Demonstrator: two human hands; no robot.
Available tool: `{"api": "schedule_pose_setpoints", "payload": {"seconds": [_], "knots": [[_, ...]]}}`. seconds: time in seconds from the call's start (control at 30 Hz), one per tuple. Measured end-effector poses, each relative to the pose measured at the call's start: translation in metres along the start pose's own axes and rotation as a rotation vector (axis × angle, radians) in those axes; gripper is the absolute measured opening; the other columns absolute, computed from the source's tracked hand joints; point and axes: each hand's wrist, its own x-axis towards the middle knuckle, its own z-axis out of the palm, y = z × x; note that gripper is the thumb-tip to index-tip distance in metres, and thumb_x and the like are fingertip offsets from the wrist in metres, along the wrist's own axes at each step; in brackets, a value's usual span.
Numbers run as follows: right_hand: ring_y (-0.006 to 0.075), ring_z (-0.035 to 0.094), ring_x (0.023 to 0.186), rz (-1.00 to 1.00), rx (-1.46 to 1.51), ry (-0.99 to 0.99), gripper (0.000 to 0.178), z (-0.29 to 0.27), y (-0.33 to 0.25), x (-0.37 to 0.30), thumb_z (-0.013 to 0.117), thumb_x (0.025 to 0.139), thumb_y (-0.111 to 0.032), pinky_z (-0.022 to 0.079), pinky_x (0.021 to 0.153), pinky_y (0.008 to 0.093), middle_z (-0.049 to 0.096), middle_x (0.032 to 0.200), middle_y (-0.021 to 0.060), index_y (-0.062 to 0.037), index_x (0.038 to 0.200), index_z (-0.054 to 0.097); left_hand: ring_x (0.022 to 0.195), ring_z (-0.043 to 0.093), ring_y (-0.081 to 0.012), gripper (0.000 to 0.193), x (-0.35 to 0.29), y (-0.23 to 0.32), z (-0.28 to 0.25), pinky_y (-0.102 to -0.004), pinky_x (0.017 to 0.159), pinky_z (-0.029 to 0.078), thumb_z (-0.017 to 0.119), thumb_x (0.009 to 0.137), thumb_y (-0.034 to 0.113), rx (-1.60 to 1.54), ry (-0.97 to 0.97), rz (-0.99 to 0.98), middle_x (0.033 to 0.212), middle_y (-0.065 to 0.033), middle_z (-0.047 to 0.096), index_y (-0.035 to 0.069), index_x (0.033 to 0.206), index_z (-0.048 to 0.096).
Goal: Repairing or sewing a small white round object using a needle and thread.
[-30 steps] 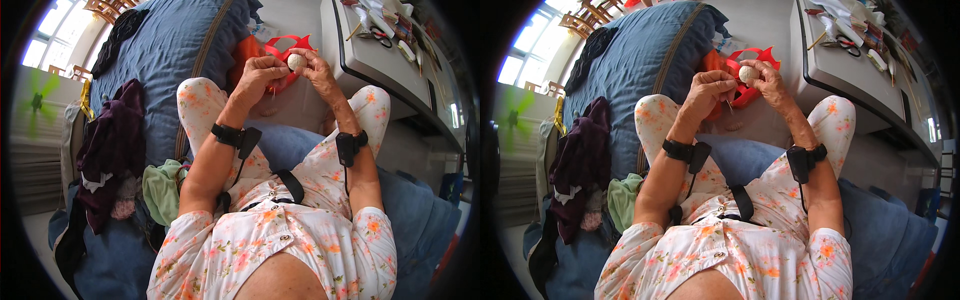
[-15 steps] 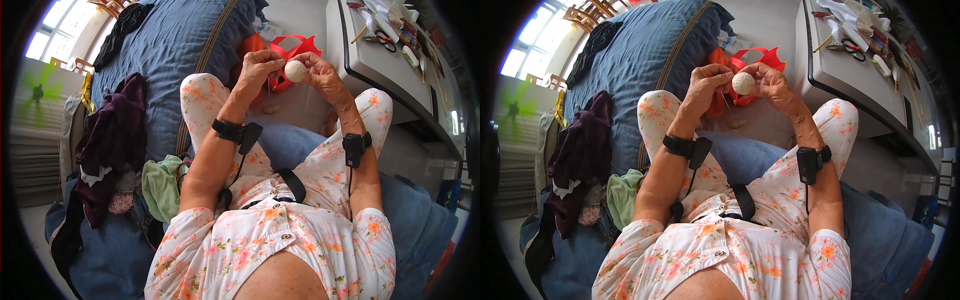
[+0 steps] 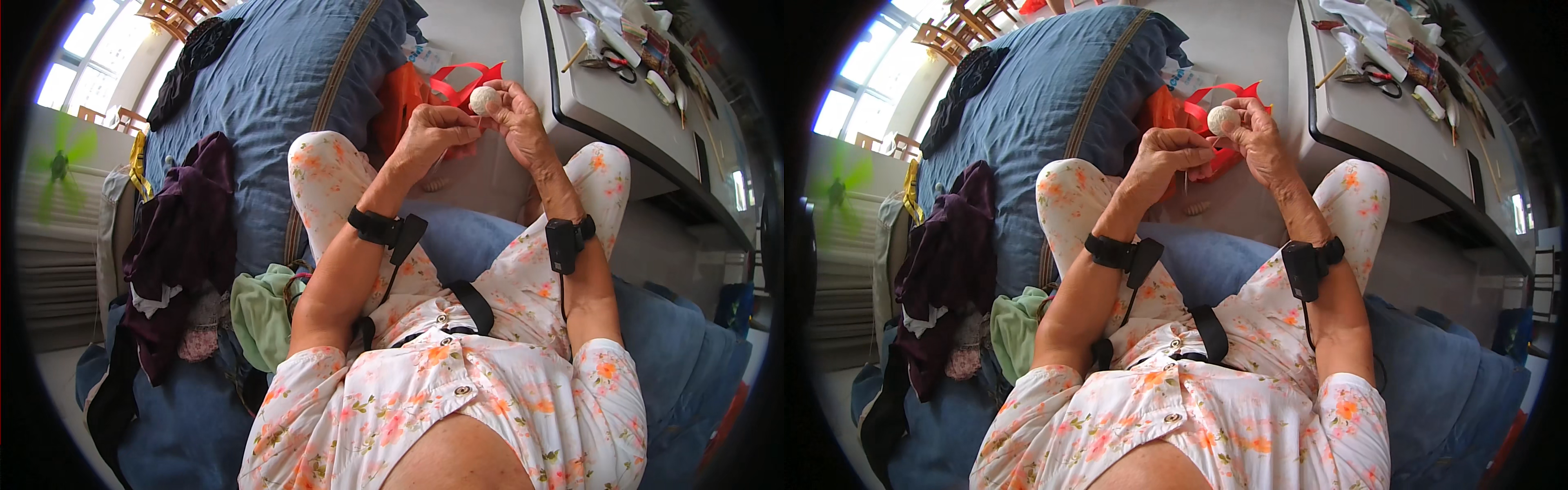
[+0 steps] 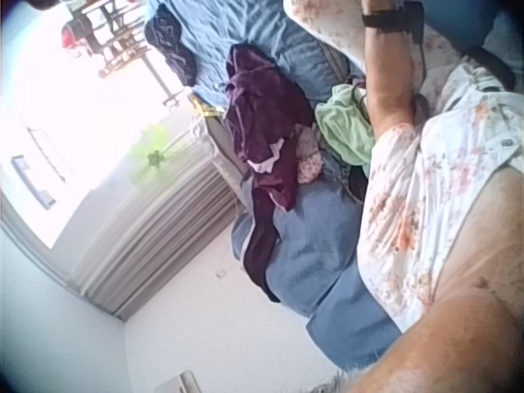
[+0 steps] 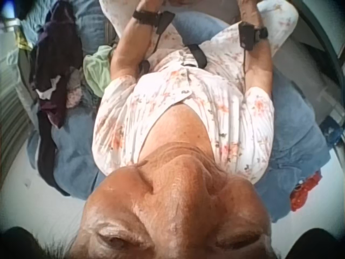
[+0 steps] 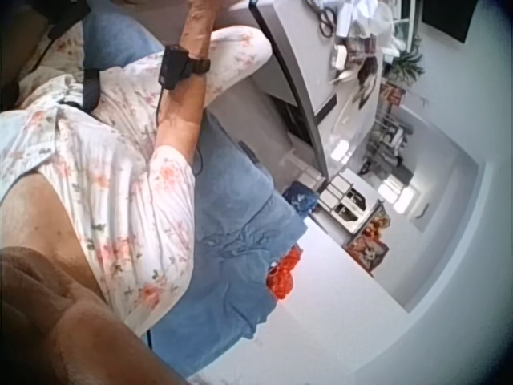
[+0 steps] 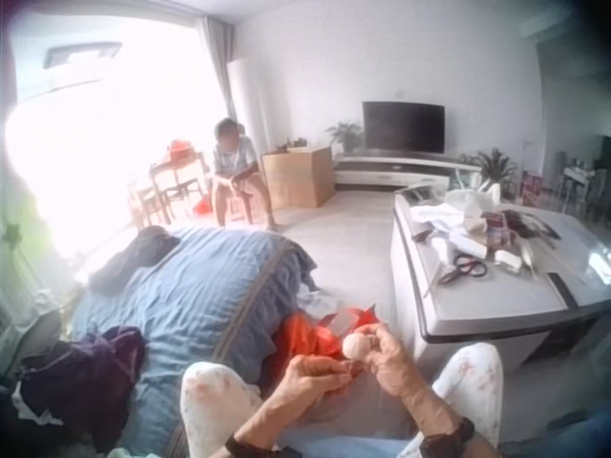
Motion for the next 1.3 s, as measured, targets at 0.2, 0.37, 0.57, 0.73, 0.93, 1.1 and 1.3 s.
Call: {"api": "schedule_pose_setpoints", "payload": {"seconds": [0.2,0.37,0.57,0.73,0.93,1.1,1.3], "knots": [[0.0126,0.058,0.097,0.064,-0.183,-0.144,0.037,0.009,-0.007,-0.006,0.063,0.087,-0.008,0.053,0.084,0.0261,0.058,0.107,0.005,-0.0031,0.122,0.052,0.059,0.059,-0.0116,0.008,0.004,-0.003,-0.016,-0.0221,0.056,0.047,0.064,0.083,0.004,-0.217,0.032,0.019,0.069,-0.0069,0.064,-0.003,0.085,0.066],[0.0115,0.058,0.098,0.079,-0.261,-0.268,0.045,0.012,-0.011,-0.011,0.07,0.081,-0.008,0.052,0.084,0.0265,0.059,0.107,0.0017,-0.0042,0.123,0.053,0.058,0.059,-0.0118,0.008,0.007,-0.004,-0.022,-0.0212,0.054,0.045,0.063,0.084,0.004,-0.291,0.067,0.043,0.069,-0.0067,0.063,-0.003,0.085,0.066],[0.0129,0.059,0.097,0.132,-0.28,-0.318,0.048,0.013,-0.016,-0.013,0.073,0.077,-0.009,0.053,0.084,0.0276,0.06,0.105,0.0033,-0.0026,0.12,0.052,0.057,0.057,-0.0094,0.009,0.007,-0.004,-0.026,-0.0208,0.054,0.043,0.064,0.084,0.006,-0.071,0.13,0.108,0.067,-0.0047,0.062,-0.003,0.084,0.066],[0.0121,0.056,0.102,0.144,-0.184,-0.331,0.048,0.01,-0.019,-0.015,0.073,0.078,-0.015,0.044,0.094,0.0259,0.059,0.109,0.0036,-0.002,0.119,0.051,0.058,0.055,-0.0076,0.01,0.006,-0.003,-0.023,-0.0206,0.055,0.043,0.064,0.084,0.007,0.004,0.179,0.081,0.067,-0.0034,0.062,-0.002,0.084,0.067],[0.0148,0.056,0.106,0.004,-0.009,-0.254,0.051,0.004,-0.011,-0.01,0.068,0.085,-0.027,0.044,0.096,0.0282,0.058,0.111,0.0085,0.0024,0.121,0.047,0.059,0.057,-0.008,0.011,0.006,-0.006,-0.016,-0.0208,0.056,0.046,0.065,0.084,0.008,0.024,0.172,0.036,0.068,-0.0045,0.063,-0.003,0.086,0.067],[0.0237,0.058,0.108,0.004,0.379,-0.162,0.047,0.007,-0.011,-0.004,0.063,0.088,-0.021,0.048,0.095,0.0387,0.059,0.11,0.0155,0.0056,0.121,0.044,0.058,0.058,-0.0087,0.011,0.004,-0.007,-0.003,-0.0213,0.057,0.047,0.066,0.083,0.007,0.031,0.114,0.008,0.067,-0.0061,0.064,-0.003,0.086,0.068],[0.0201,0.062,0.095,-0.045,0.015,0.062,0.039,0.003,-0.003,-0.001,0.066,0.086,-0.01,0.054,0.085,0.0328,0.059,0.104,0.0113,-0.0017,0.12,0.049,0.059,0.058,-0.0102,0.009,0.001,-0.002,0.001,-0.0224,0.057,0.047,0.065,0.082,0.006,0.035,-0.004,0.018,0.067,-0.007,0.064,-0.003,0.085,0.067]]}}
